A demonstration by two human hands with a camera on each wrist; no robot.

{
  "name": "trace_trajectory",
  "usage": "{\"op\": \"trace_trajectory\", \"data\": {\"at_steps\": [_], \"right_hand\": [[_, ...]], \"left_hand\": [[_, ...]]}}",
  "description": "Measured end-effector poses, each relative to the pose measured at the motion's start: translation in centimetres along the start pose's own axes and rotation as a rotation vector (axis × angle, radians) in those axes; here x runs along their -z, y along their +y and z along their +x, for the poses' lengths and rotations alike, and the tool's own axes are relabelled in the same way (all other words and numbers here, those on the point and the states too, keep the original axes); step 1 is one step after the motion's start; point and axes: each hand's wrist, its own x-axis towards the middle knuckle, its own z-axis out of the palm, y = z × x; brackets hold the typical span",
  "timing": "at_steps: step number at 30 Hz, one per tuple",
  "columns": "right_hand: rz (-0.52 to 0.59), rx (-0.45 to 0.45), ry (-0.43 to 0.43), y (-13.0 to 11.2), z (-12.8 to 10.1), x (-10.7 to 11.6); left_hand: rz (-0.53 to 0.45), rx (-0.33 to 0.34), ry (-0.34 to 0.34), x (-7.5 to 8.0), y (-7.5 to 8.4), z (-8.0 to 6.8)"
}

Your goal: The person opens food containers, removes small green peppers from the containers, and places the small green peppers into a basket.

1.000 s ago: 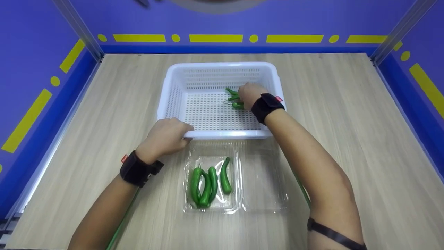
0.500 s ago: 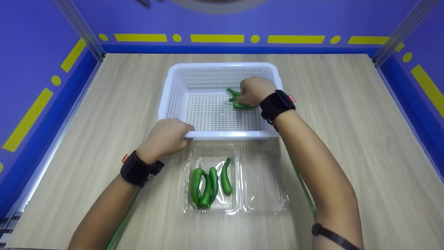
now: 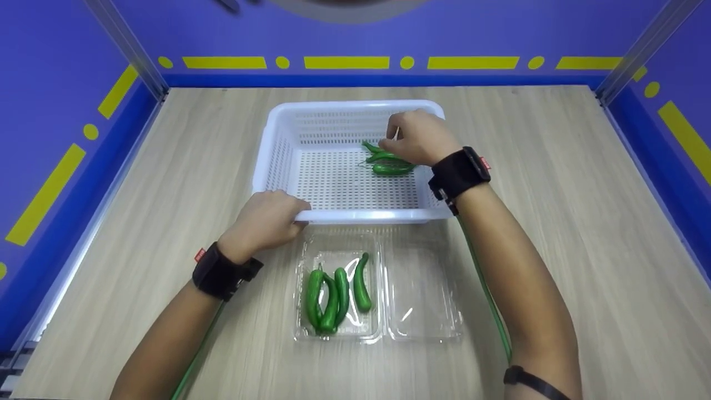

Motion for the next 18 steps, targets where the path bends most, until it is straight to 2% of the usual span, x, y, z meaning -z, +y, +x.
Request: {"op": "trace_trajectory", "data": {"at_steps": [18], "right_hand": [[0.137, 0.087, 0.222, -1.8, -2.8, 0.7]], "left_hand": [[-0.005, 0.000, -0.004, 0.0, 0.0, 0.0]]}}
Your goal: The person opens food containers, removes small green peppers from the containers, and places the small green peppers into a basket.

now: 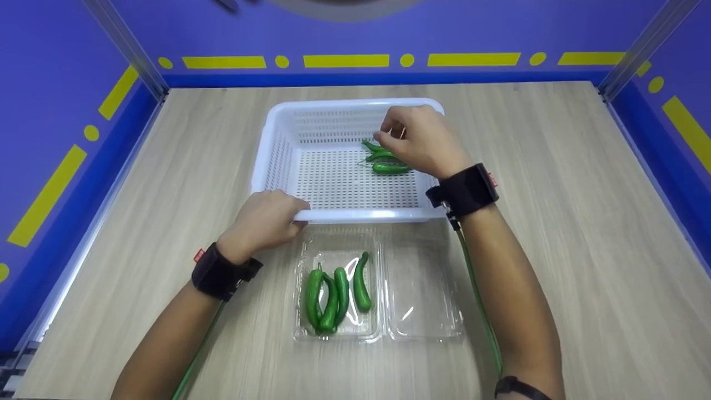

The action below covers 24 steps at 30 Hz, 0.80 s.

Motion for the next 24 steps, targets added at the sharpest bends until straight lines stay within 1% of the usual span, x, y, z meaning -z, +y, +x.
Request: {"op": "trace_trajectory", "data": {"at_steps": [10, 13, 18, 24], "right_hand": [[0.107, 0.029, 0.144, -1.7, -1.9, 1.0], [0.105, 0.033, 0.149, -2.1, -2.7, 0.9], [0.092, 0.056, 0.153, -2.5, -4.0, 0.8], [0.084, 0.070, 0.149, -2.9, -4.7, 0.8]], "left_hand": [[0.005, 0.001, 0.000, 0.1, 0.0, -0.1], [0.013, 0.000, 0.004, 0.2, 0.1, -0.1], [0.007, -0.003, -0.009, 0.1, 0.2, -0.1], [0.012, 0.008, -0.022, 0.1, 0.1, 0.0]]}}
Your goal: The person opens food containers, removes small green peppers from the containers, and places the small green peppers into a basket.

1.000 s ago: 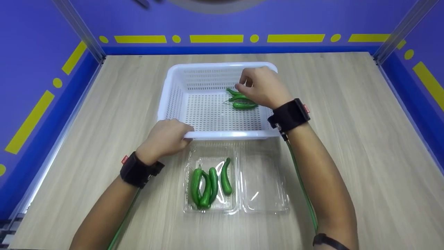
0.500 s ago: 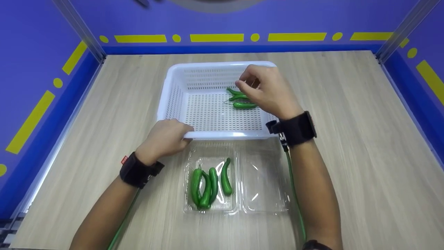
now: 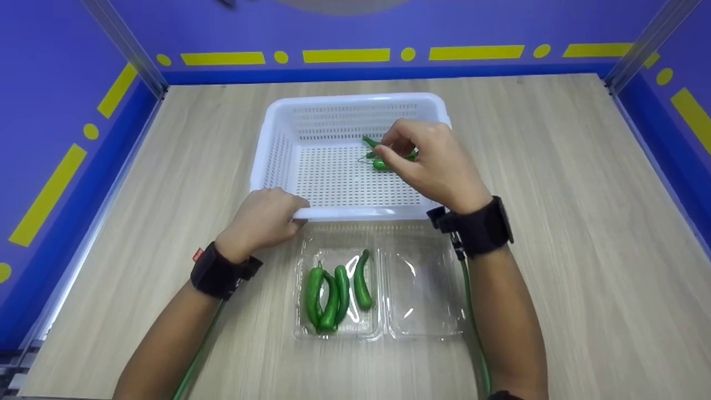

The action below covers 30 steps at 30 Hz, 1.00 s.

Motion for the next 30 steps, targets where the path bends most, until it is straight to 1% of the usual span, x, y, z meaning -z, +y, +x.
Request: {"op": "trace_trajectory", "data": {"at_steps": [2, 5, 11, 17, 20, 23, 30], "right_hand": [[-0.008, 0.005, -0.007, -0.2, -0.1, 0.2], [-0.015, 0.036, -0.029, -0.5, -0.4, 0.4], [0.007, 0.124, -0.118, -1.8, -1.2, 0.5], [-0.018, 0.132, -0.190, -2.6, -1.7, 0.3], [-0.035, 0.145, -0.216, -2.8, -2.0, 0.1], [-0.046, 0.175, -0.242, -3.3, -2.3, -0.3], [-0.064, 0.216, -0.345, -4.9, -3.1, -1.4]], "left_hand": [[-0.003, -0.005, 0.003, 0.0, 0.0, 0.0], [-0.014, -0.009, 0.010, -0.1, 0.0, 0.0], [-0.023, -0.011, 0.027, -0.2, -0.2, -0.2], [-0.014, -0.009, 0.071, -0.2, -0.4, -0.1], [-0.005, -0.011, 0.083, -0.3, -0.4, -0.1], [-0.005, -0.005, 0.076, -0.4, -0.3, -0.2], [-0.010, -0.006, 0.063, -0.4, -0.2, -0.1]]}}
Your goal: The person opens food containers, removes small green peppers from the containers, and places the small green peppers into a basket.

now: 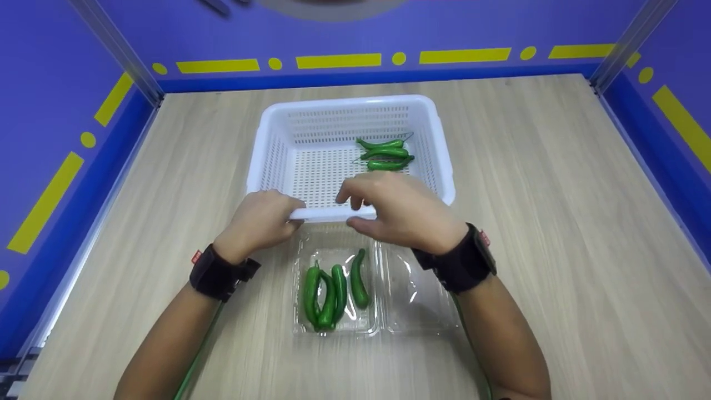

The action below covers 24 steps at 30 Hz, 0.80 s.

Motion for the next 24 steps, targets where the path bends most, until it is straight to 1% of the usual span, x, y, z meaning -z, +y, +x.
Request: {"op": "trace_trajectory", "data": {"at_steps": [13, 19, 24], "right_hand": [[-0.057, 0.034, -0.138, -2.2, 0.8, -2.4], [-0.078, 0.049, -0.206, -2.9, 1.0, -3.9], [-0.077, 0.057, -0.265, -3.5, 1.2, -5.3]], "left_hand": [[0.012, 0.001, -0.002, 0.1, 0.0, 0.0], [0.025, 0.001, -0.016, 0.1, 0.0, 0.0], [0.031, -0.007, -0.005, 0.1, 0.0, 0.0]]}}
